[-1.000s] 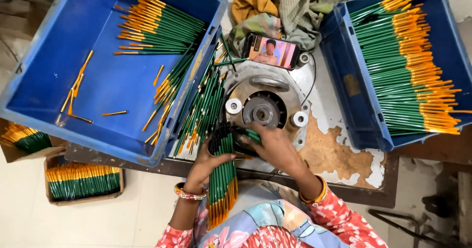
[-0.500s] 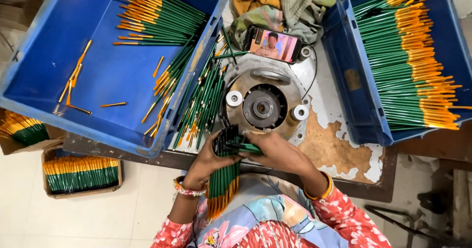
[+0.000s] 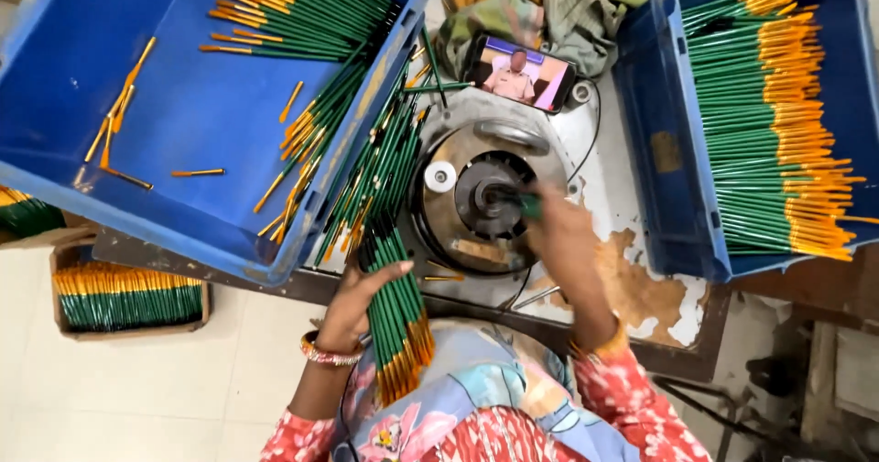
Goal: Bundling and feeding green incense sticks into a rotating processing machine.
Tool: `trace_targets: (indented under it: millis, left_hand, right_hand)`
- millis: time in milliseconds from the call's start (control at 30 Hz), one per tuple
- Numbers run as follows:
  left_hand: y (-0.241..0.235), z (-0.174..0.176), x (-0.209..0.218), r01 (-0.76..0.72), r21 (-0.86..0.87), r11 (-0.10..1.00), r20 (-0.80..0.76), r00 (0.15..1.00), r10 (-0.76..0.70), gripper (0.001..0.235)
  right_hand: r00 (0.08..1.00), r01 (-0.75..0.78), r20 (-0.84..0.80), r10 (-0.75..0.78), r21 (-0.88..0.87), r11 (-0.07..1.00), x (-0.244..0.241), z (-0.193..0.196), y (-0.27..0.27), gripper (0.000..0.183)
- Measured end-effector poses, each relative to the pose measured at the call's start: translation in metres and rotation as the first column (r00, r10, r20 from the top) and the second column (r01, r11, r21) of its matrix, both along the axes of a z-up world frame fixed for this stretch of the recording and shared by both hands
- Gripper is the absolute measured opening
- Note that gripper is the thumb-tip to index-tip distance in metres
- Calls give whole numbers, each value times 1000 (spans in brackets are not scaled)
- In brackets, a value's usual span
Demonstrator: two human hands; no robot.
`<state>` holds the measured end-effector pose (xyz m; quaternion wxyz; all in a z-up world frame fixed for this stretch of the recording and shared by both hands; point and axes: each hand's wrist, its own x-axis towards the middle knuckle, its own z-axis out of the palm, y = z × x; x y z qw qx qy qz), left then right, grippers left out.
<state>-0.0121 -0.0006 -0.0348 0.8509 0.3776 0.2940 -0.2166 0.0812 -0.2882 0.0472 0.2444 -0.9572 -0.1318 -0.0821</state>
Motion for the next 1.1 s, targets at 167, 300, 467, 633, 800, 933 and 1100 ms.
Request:
trace_targets:
  millis: [167,300,467,633,800,933,1100]
  left_hand:
    - [1,11,12,-20,80,997,41,999,17,72]
    - [-1,7,13,-6,99,995,-24,1000,9,76]
    - [-4,9,13,-7,117,993,47,999,1,82]
    - [-4,16,9,55,162,985,134,988,-77,89]
    - [-3,36,8,71,475,877,303,923,-238,87]
    - [-15,65,14,96,595,798,420,809,-412,71]
    - [-15,57,28,145,541,828,451,781,-431,67]
  right_hand:
    - [993,-82,-82,82,15,997,17,-4,14,42]
    - [993,-73,-93,78,51,996,13,3,21,43]
    - [995,-18,-93,26,84,996,16,-26,22,37]
    - [993,-50,-101,57,71,996,15,-18,25,37]
    - [992,46,-126,-6,313,949,-15,1,29,22]
    - [973,-130,-113,200,445,886,-29,49,42,24]
    - [836,-149,-488,249,235,961,-22,37,6,24]
